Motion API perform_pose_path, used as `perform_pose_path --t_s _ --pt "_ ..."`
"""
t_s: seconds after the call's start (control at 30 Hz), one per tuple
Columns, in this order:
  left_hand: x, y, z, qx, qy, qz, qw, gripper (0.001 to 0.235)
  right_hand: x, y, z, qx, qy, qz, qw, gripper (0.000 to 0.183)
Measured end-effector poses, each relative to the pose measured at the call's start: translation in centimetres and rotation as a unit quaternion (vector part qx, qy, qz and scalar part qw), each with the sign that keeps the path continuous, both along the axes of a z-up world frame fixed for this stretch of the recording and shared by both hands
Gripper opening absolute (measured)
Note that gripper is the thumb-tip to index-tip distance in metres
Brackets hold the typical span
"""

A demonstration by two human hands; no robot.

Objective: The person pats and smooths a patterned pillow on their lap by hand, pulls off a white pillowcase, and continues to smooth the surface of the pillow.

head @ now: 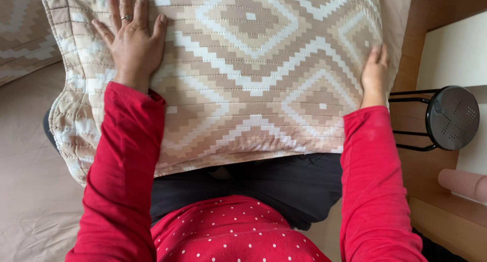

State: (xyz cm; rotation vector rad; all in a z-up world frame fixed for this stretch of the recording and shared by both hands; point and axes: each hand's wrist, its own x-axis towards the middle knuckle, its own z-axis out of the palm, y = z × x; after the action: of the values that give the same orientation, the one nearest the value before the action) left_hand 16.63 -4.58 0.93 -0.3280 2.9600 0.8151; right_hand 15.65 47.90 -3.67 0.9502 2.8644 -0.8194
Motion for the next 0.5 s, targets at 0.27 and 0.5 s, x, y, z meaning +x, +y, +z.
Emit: perform_pose_path --t_s 0.27,0.5 --pt "0.8 -0.1 0.3 0.002 -0.023 0.012 1.0 0.062 0.2 15.0 -11.1 0.072 0.055 -0.014 0.996 0.056" --pt "0.9 0.0 0.1 0.019 -0.011 0.012 1.0 0.061 1.8 -7.0 2.5 0.054 0.212 0.128 0.967 0.039"
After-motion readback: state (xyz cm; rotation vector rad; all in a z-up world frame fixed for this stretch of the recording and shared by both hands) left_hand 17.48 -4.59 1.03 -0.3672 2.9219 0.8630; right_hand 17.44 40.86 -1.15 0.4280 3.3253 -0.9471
